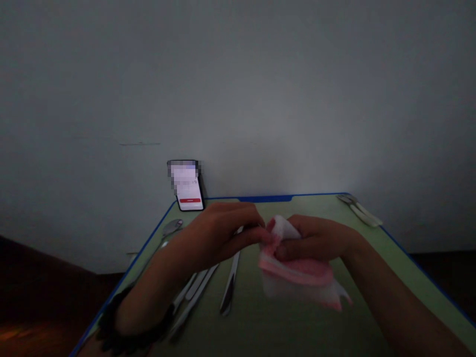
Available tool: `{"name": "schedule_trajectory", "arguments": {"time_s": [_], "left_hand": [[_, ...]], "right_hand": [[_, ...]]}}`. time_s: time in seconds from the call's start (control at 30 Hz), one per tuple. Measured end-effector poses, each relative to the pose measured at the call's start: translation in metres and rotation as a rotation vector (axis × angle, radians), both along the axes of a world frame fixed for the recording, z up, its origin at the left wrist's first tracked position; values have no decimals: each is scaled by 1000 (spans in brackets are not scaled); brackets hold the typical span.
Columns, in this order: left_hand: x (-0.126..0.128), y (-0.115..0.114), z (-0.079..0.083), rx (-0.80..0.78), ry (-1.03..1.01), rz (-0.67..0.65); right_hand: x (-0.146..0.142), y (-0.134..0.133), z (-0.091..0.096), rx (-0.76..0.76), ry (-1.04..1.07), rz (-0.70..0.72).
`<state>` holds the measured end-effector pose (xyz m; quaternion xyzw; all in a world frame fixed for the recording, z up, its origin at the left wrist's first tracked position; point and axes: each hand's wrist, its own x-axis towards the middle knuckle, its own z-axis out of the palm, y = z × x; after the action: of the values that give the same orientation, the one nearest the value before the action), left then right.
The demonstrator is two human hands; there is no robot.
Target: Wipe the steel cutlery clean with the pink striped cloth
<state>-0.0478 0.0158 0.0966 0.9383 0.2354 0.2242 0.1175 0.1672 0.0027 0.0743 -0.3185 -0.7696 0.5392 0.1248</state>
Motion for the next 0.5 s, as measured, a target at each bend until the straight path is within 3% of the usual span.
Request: {"name": "schedule_trajectory", "arguments": {"time_s": [0.37,0.5], "left_hand": [[-8,20,-13,-223,-142,146],[-12,23,-14,-329,-87,172]], "right_hand": [[20,7,-4,-89,-41,-111],[29,5,-1,-119,-98,-195]]}}
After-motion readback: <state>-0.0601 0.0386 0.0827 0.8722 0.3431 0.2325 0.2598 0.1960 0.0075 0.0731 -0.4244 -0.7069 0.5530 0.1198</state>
